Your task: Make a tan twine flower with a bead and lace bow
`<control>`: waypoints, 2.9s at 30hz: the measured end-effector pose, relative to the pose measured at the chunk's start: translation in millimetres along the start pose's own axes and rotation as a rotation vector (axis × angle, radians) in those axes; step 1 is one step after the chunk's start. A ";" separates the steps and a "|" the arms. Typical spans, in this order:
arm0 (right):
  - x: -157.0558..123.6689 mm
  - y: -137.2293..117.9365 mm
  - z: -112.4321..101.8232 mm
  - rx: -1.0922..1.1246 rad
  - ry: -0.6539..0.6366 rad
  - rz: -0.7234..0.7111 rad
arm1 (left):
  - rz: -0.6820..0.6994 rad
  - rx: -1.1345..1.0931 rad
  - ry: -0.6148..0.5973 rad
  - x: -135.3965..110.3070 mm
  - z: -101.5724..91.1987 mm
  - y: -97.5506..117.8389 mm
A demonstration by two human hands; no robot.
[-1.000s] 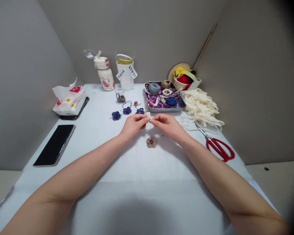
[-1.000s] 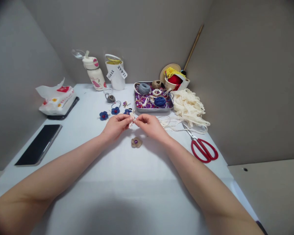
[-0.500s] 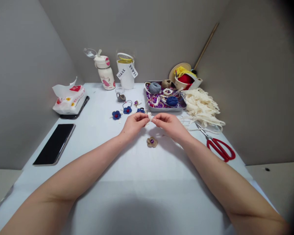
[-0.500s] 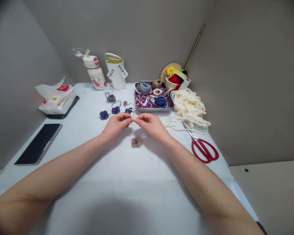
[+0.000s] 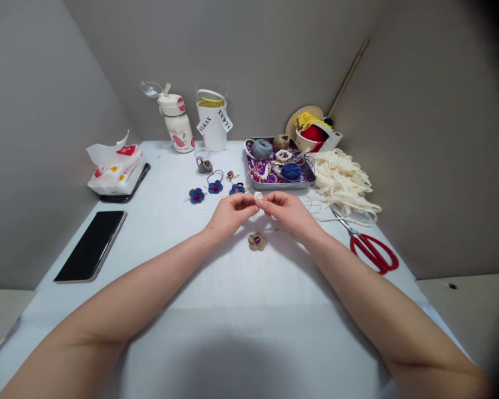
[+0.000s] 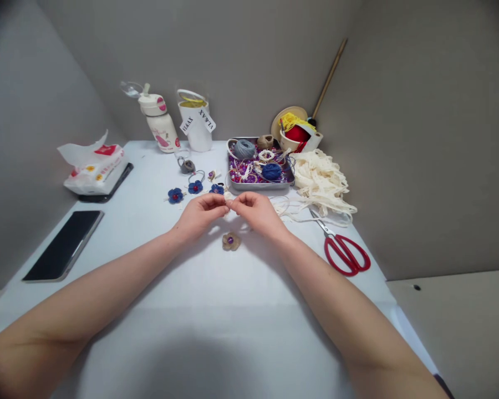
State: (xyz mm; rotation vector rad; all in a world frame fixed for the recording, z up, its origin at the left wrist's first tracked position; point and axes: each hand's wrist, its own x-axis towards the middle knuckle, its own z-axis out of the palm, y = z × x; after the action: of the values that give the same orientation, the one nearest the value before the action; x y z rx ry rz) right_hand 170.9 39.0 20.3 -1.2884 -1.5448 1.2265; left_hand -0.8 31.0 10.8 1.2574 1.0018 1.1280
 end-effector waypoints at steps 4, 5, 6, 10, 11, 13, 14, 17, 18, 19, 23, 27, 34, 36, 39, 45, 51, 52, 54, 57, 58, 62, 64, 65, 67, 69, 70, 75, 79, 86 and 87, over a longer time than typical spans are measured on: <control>2.7 0.0 -2.2 0.090 -0.024 0.035 | 0.037 -0.078 -0.084 1.2 -1.9 -2.8; 2.6 -1.2 -2.4 0.135 -0.043 0.051 | 0.042 -0.091 -0.097 1.6 -2.5 -3.2; 2.1 -2.7 -2.5 0.185 -0.068 0.067 | 0.043 -0.100 -0.106 2.0 -3.0 -3.4; -1.7 -10.5 -4.0 0.346 -0.212 0.104 | 0.014 -0.155 -0.132 2.5 -3.5 -2.0; -2.6 -12.4 -4.9 0.360 -0.247 0.108 | 0.002 -0.175 -0.139 2.3 -3.0 -1.1; -3.8 -15.8 -7.5 0.358 -0.291 0.108 | -0.025 -0.215 -0.138 1.7 -1.7 0.9; -4.1 -17.3 -9.1 0.344 -0.290 0.099 | -0.038 -0.228 -0.133 1.4 -1.1 1.7; -4.3 -21.0 -14.3 0.253 -0.200 0.034 | -0.048 -0.233 -0.115 1.1 0.0 2.2; -4.5 -22.0 -15.8 0.211 -0.155 0.009 | -0.040 -0.218 -0.111 1.1 0.0 1.6; -4.8 -23.0 -16.8 0.169 -0.113 -0.014 | -0.030 -0.197 -0.108 1.2 -0.1 0.7; -8.1 -25.5 -16.0 0.025 -0.056 -0.065 | -0.024 -0.099 -0.112 0.7 -0.5 -2.5; -9.9 -24.3 -11.1 -0.005 -0.023 -0.078 | -0.044 -0.033 -0.135 -1.1 0.7 -2.1; -5.6 -13.7 -5.8 0.216 -0.016 -0.005 | -0.086 -0.037 -0.139 -2.8 1.9 3.1; -4.4 -11.8 -5.2 0.241 -0.027 0.004 | -0.096 -0.041 -0.134 -2.7 1.7 3.9; -3.6 -12.5 -5.2 0.189 -0.009 0.012 | -0.100 -0.026 -0.121 -2.2 1.5 3.3; -7.5 -20.6 -4.6 -0.001 -0.004 -0.032 | -0.073 0.025 -0.081 -1.1 1.5 0.2; -7.5 -15.7 -4.4 0.053 0.019 -0.076 | -0.084 0.047 -0.116 -1.5 1.2 -1.1; -7.3 -14.9 -4.5 0.064 0.015 -0.078 | -0.084 0.047 -0.118 -1.6 1.4 -1.0; -7.4 -14.3 -4.6 0.077 0.002 -0.079 | -0.076 0.053 -0.114 -1.9 1.8 -0.8; -7.4 -15.2 -4.4 0.079 -0.015 -0.083 | -0.051 0.066 -0.092 -2.2 2.1 0.6; -7.0 -15.6 -4.5 0.072 -0.012 -0.092 | -0.041 0.069 -0.083 -2.2 1.9 1.4; -4.1 -15.7 -6.2 -0.026 -0.040 -0.161 | 0.011 0.065 -0.038 -1.2 -0.7 5.6; -3.1 -14.7 -7.1 -0.090 -0.141 -0.200 | 0.049 0.050 -0.028 -0.2 -2.2 7.2; -2.9 -14.1 -7.3 -0.116 -0.198 -0.210 | 0.065 0.039 -0.023 0.4 -2.8 7.5; -3.2 -12.9 -7.7 -0.156 -0.267 -0.194 | 0.082 0.017 -0.006 1.8 -3.8 6.8; -3.7 -12.3 -8.3 -0.168 -0.247 -0.125 | 0.079 -0.012 0.037 3.7 -4.8 4.2; -3.9 -12.4 -8.9 -0.163 -0.215 -0.086 | 0.073 -0.029 0.066 4.9 -5.3 2.3; -2.5 -14.1 -14.4 -0.120 -0.159 0.008 | 0.031 -0.131 0.173 10.7 -7.2 -5.7; -2.1 -15.7 -15.9 -0.085 -0.184 -0.006 | -0.003 -0.231 0.175 10.1 -6.4 -0.6; -4.8 -16.3 -9.4 0.095 -0.227 -0.078 | 0.020 -0.212 -0.007 3.1 -2.9 7.2; -4.5 -15.1 -9.1 0.114 -0.225 -0.064 | 0.035 -0.182 -0.009 2.7 -2.9 6.0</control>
State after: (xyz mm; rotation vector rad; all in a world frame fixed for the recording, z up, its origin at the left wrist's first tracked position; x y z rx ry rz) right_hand 176.8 35.9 37.3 -1.0488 -1.6338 1.4355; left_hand -3.6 34.0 16.8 1.1367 0.8534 1.2112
